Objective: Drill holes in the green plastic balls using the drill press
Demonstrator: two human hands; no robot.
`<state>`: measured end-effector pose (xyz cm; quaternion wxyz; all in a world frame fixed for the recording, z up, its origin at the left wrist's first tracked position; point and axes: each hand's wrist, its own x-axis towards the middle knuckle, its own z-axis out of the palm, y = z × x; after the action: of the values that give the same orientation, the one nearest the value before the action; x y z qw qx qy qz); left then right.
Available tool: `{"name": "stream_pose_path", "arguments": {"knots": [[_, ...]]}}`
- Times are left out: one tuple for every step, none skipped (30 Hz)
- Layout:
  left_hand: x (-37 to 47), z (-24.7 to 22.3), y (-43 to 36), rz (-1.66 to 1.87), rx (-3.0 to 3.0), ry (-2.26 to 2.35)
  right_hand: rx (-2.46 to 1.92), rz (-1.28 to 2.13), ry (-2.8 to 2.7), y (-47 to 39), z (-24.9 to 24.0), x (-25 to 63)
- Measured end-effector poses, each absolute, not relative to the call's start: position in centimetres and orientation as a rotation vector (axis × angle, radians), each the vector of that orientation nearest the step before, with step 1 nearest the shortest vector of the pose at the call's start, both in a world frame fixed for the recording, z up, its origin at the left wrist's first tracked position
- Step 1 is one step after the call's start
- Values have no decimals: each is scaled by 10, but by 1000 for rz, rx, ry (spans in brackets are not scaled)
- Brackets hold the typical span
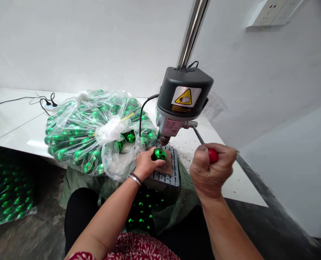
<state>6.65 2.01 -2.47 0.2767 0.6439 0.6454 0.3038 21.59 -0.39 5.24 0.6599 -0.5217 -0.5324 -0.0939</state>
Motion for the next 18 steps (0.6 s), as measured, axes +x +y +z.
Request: {"name": "stream_pose_path", "arguments": {"knots": [[67, -25, 20, 820, 1726, 1728, -1173, -208, -1202, -4, 52, 216], [67, -25, 21, 826, 1723, 1721, -1166, -202, -1198, -3, 54, 216], [67, -25, 21, 837, 1721, 1712, -1159, -193, -1197, -2, 60, 217], [67, -25, 21, 848, 1717, 1704, -1155, -182, -1196, 1, 68, 218], [67, -25, 21, 861, 1710, 1697, -1160, -168, -1204, 4, 80, 218], [68, -25, 21, 878, 1703, 1689, -1174, -149, -1224, 8, 92, 219], [68, -25, 20, 898, 1697, 1682, -1208, -114, -1221, 12, 105, 219], [69, -25, 18, 918, 1691, 1677, -1244, -55, -1243, 16, 117, 220], [69, -24, 16, 935, 1687, 1677, -1270, -17, -1249, 19, 128, 220], [68, -24, 12, 954, 1687, 1681, -1296, 8, -1248, 22, 136, 220], [66, -23, 7, 966, 1696, 1682, -1314, 26, -1249, 24, 141, 220], [64, -21, 1, 967, 1721, 1676, -1326, 31, -1242, 26, 144, 220], [60, -19, -6, 956, 1759, 1664, -1334, 32, -1236, 26, 145, 219], [56, -17, -14, 935, 1804, 1644, -1337, 31, -1231, 26, 144, 219], [50, -14, -22, 901, 1848, 1617, -1336, 28, -1229, 26, 143, 219], [44, -11, -31, 849, 1884, 1585, -1332, 23, -1229, 26, 141, 219], [38, -8, -39, 780, 1910, 1553, -1323, 19, -1230, 26, 140, 218], [33, -5, -47, 703, 1925, 1522, -1313, 17, -1232, 25, 139, 218]]}}
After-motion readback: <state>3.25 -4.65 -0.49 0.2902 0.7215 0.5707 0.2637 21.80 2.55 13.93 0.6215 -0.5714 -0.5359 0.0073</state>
